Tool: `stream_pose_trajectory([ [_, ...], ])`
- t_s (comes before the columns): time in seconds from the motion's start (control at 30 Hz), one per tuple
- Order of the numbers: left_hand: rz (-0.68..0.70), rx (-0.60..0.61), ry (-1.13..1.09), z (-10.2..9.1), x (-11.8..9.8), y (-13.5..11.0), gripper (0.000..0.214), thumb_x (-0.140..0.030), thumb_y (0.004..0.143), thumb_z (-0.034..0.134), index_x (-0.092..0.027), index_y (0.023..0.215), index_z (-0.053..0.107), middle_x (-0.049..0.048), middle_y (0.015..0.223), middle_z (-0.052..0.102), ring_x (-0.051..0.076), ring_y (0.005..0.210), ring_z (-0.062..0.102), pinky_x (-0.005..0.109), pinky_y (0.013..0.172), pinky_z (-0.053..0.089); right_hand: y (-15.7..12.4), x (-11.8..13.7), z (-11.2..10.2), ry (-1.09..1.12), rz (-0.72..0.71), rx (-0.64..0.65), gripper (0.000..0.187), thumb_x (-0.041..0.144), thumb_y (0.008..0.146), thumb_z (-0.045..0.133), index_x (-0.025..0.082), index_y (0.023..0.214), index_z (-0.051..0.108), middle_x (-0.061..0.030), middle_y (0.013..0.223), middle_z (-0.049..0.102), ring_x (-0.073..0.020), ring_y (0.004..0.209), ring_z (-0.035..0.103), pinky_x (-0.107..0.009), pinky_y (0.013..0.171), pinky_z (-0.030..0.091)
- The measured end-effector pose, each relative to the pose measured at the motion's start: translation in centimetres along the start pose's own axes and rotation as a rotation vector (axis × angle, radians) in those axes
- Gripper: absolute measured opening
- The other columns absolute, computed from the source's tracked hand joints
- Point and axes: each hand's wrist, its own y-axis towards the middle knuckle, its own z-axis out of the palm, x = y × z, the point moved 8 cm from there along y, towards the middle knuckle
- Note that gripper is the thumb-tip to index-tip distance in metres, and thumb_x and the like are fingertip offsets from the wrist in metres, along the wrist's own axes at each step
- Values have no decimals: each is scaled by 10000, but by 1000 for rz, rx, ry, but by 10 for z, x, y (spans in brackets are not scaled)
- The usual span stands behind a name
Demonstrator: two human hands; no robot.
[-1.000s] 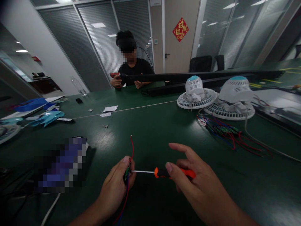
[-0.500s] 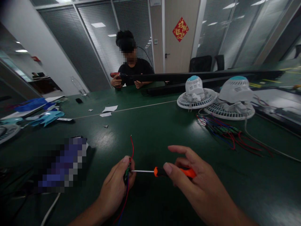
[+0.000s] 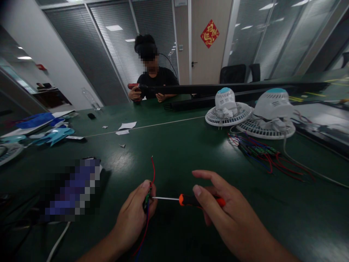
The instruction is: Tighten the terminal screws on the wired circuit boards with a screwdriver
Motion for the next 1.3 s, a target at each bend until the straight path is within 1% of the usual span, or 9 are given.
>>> stream_pose_trajectory([
  [0.13,9,0,12,-1,1,2,456,-543,919,355,-191,703,548,-18,612,461,132,583,422,252,587,359,0,3,-1,-16,-28,-12,606,550,916,410,128,1339,513,35,502,568,-157,456,558,-273,419,419],
  [0.37,20,-9,16,-2,1,2,454,-532,924,333,-195,703,543,-31,564,439,130,551,409,254,571,351,0,3,-3,26,-43,-40,570,534,885,472,139,1292,532,-9,600,651,-164,504,610,-272,459,489],
  [0.57,6,-7,18,-2,1,2,454,-535,921,335,-197,702,544,-31,560,440,132,544,407,256,566,352,0,3,-4,50,-40,-50,518,516,874,507,175,1263,541,-42,706,712,-161,508,618,-266,435,489],
  [0.7,17,-9,44,-2,0,2,459,-520,931,320,-195,694,540,-27,579,451,132,562,422,255,591,361,1,6,-6,68,-53,-63,474,521,862,527,205,1214,559,-38,707,713,-172,522,625,-273,426,478],
  [0.87,17,-19,54,-4,1,2,484,-559,918,330,-195,694,556,-23,582,463,138,568,432,254,584,365,-1,1,-2,72,-35,-47,535,584,867,510,210,1248,554,-20,685,689,-160,519,603,-277,455,473],
  [0.97,37,-26,43,-5,0,2,484,-567,910,352,-193,686,562,-17,581,473,140,567,441,253,582,373,-3,-4,1,56,-25,-25,593,611,926,357,209,1329,524,13,568,630,-155,485,584,-269,442,449],
  [1.03,45,-24,25,-5,-1,2,477,-567,904,366,-192,686,565,-16,570,473,140,556,441,253,570,378,-3,-9,0,41,20,-25,623,614,944,286,217,1379,491,23,521,603,-158,476,585,-261,416,422],
  [1.17,29,-31,31,-5,-2,2,459,-557,897,385,-191,692,571,-15,565,469,141,555,442,250,562,386,-1,-9,0,-28,56,-18,700,652,916,293,172,1387,488,39,455,542,-147,410,522,-254,361,352],
  [1.3,18,-37,38,-5,-1,2,457,-553,900,370,-193,703,570,-16,580,464,140,569,441,247,563,381,1,-4,1,-33,32,0,718,639,903,330,122,1381,467,29,493,562,-147,427,530,-259,368,371],
])
